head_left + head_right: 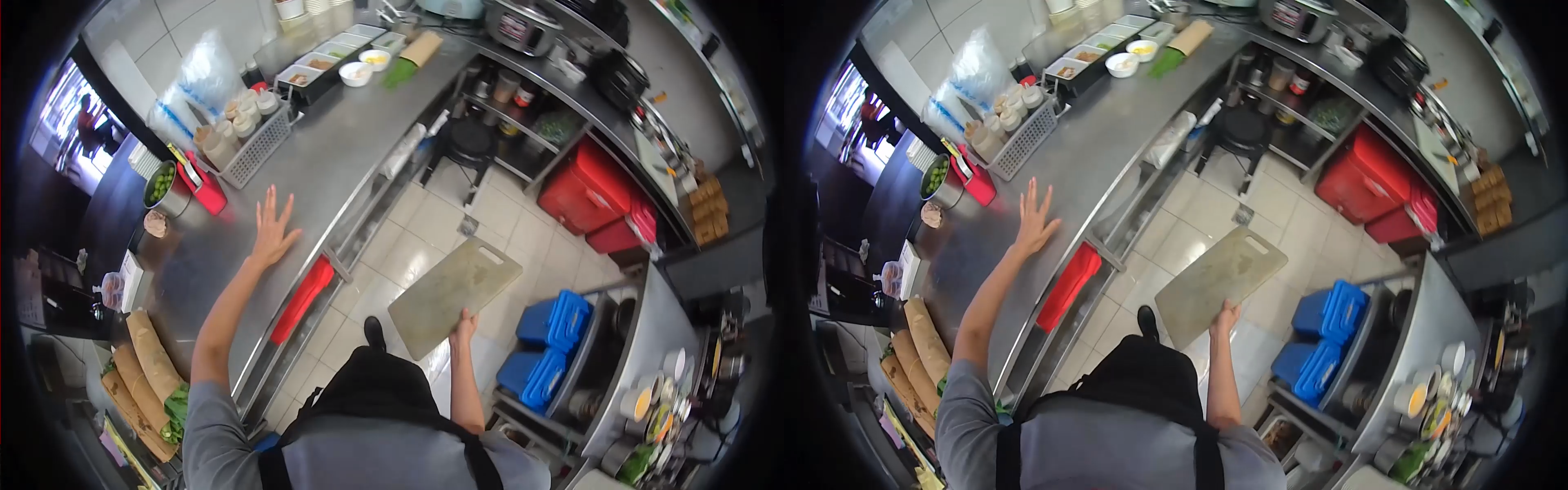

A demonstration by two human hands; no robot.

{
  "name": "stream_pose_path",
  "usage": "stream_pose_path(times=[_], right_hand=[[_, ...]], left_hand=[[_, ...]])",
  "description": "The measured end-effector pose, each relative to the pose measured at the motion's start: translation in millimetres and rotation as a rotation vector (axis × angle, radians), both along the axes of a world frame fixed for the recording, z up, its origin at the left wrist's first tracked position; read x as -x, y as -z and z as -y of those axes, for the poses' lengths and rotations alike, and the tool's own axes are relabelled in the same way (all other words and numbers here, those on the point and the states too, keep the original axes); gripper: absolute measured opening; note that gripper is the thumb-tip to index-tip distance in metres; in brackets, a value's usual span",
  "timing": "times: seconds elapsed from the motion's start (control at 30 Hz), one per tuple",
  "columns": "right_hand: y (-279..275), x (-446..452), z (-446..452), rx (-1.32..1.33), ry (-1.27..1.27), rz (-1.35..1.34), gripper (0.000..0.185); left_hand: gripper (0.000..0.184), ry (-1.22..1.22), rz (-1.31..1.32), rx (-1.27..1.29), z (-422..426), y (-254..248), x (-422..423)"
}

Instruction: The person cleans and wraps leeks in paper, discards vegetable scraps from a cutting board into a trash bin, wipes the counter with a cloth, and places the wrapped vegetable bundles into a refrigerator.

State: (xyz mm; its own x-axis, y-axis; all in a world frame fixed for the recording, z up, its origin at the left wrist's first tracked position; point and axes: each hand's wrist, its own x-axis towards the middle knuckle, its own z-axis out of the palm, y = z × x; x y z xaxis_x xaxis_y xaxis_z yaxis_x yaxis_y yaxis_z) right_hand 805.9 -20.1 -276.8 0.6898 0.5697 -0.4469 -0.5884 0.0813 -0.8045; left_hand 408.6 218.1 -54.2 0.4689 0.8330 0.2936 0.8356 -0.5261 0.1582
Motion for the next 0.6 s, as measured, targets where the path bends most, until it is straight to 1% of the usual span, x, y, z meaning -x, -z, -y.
stream_pose_path(times=[0.1,0.2,0.27,0.33,0.4,0.47,0.57,0.6], right_hand=[[31,13,-93,-0.053,-0.097,-0.150,0.037],[73,9,-162,-0.126,-0.210,-0.306,0.037],[112,13,-204,-0.230,-0.359,-0.434,0.038],[160,9,-239,-0.155,-0.483,-0.463,0.040],[171,10,-271,-0.030,-0.568,-0.478,0.041],[219,5,-301,-0.051,-0.637,-0.536,0.042],[226,25,-348,-0.117,-0.754,-0.473,0.041],[238,33,-365,-0.048,-0.779,-0.541,0.042]], left_hand=[[0.079,-0.072,0.085,0.064,-46,28,-11],[0.081,0.056,0.023,0.149,-56,38,-12],[0.084,0.062,0.053,0.185,-60,40,-4],[0.086,0.032,0.048,0.222,-61,42,-2],[0.089,0.049,0.097,0.226,-60,43,2],[0.091,0.074,0.152,0.230,-65,40,5],[0.094,0.089,0.242,0.255,-65,38,0],[0.095,0.084,0.247,0.261,-64,38,0]])
